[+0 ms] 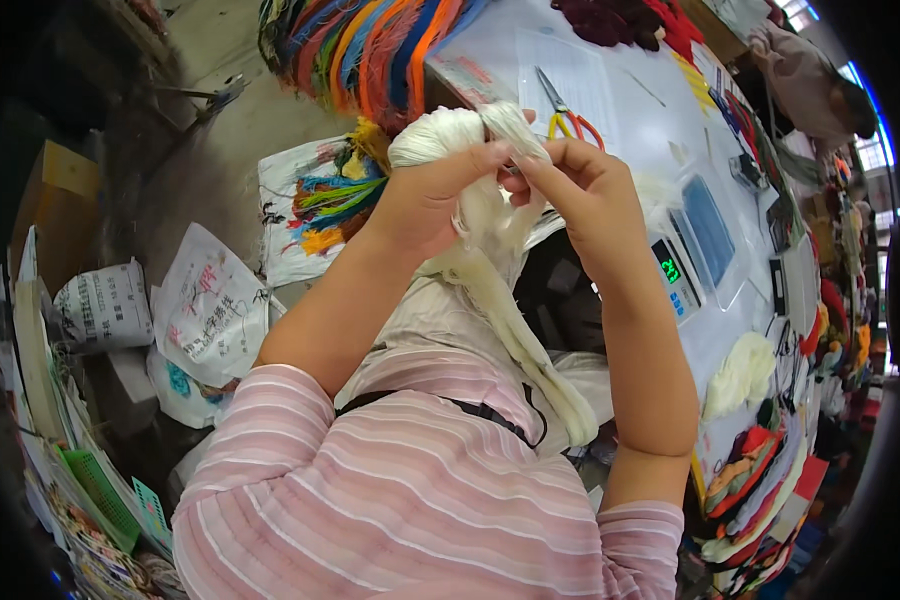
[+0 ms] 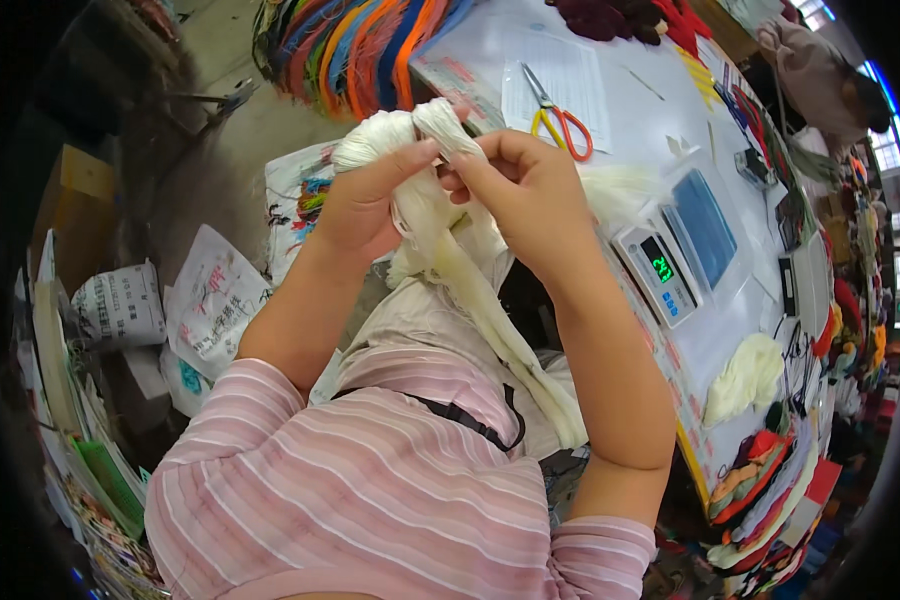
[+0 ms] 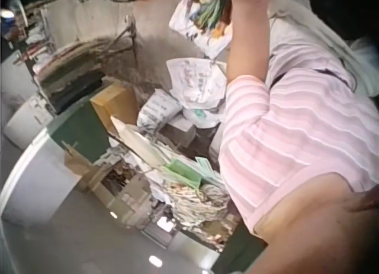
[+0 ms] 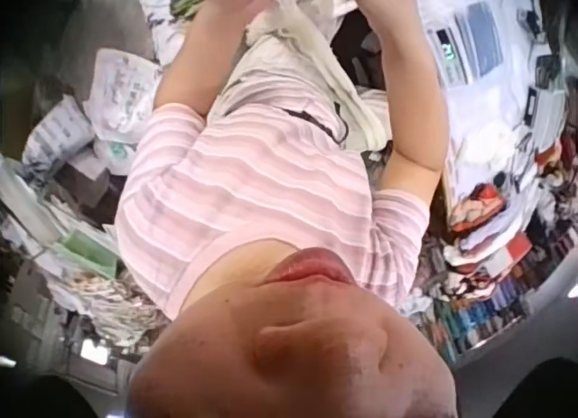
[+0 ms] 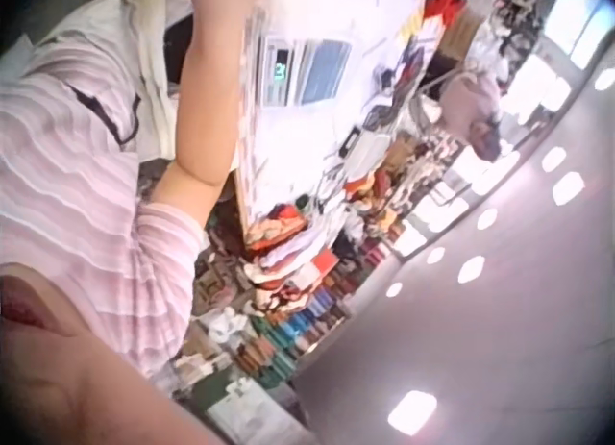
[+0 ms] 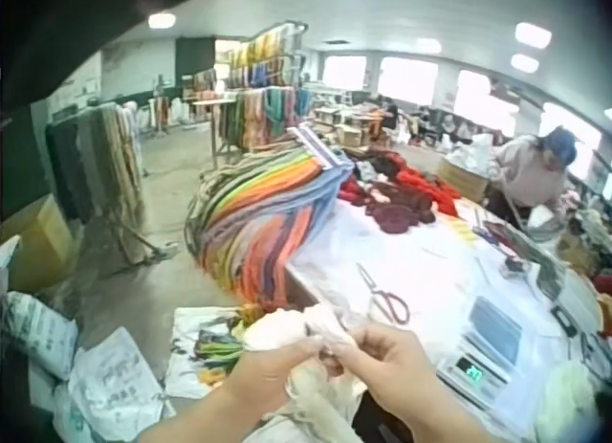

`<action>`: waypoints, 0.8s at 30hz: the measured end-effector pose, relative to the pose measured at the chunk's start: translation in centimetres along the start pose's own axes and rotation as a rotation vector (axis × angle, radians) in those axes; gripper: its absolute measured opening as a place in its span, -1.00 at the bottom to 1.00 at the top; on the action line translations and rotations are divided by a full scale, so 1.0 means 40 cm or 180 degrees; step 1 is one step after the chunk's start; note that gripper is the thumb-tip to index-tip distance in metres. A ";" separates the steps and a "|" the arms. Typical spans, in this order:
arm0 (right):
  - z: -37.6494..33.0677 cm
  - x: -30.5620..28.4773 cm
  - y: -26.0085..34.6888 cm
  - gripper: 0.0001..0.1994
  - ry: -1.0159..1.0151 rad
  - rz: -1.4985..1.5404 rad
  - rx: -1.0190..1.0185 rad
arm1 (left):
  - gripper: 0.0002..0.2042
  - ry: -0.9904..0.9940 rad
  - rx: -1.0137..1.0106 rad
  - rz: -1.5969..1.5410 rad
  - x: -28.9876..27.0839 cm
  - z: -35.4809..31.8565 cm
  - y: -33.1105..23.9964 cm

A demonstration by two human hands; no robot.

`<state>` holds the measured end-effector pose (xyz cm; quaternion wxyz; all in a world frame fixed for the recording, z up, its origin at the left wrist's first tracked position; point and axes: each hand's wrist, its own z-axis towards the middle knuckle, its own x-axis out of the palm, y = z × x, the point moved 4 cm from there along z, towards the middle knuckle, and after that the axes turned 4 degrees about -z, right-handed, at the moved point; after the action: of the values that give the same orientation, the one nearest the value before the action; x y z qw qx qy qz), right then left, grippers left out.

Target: The recorder is weighing bundles of white yarn on a digital scale, trimming them with scissors, and tagging them.

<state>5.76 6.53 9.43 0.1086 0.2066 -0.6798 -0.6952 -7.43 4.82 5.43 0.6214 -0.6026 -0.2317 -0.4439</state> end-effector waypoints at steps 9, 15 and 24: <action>-0.012 0.002 0.012 -0.88 -0.0077 0.0133 0.0039 | -0.73 -0.0020 0.0356 0.0375 0.000 -0.006 -0.019; -0.001 -0.003 0.013 -0.88 -0.0262 0.1126 0.0165 | -0.72 0.0299 0.0266 0.0066 0.014 -0.012 -0.042; -0.004 0.003 0.052 -0.79 0.0395 -0.0235 0.0271 | -0.71 0.0314 0.0372 0.0576 0.019 -0.016 -0.053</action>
<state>5.47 6.24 11.47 0.1160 0.2786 -0.6927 -0.6551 -8.98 4.24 7.08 0.7037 -0.5612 -0.1710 -0.4008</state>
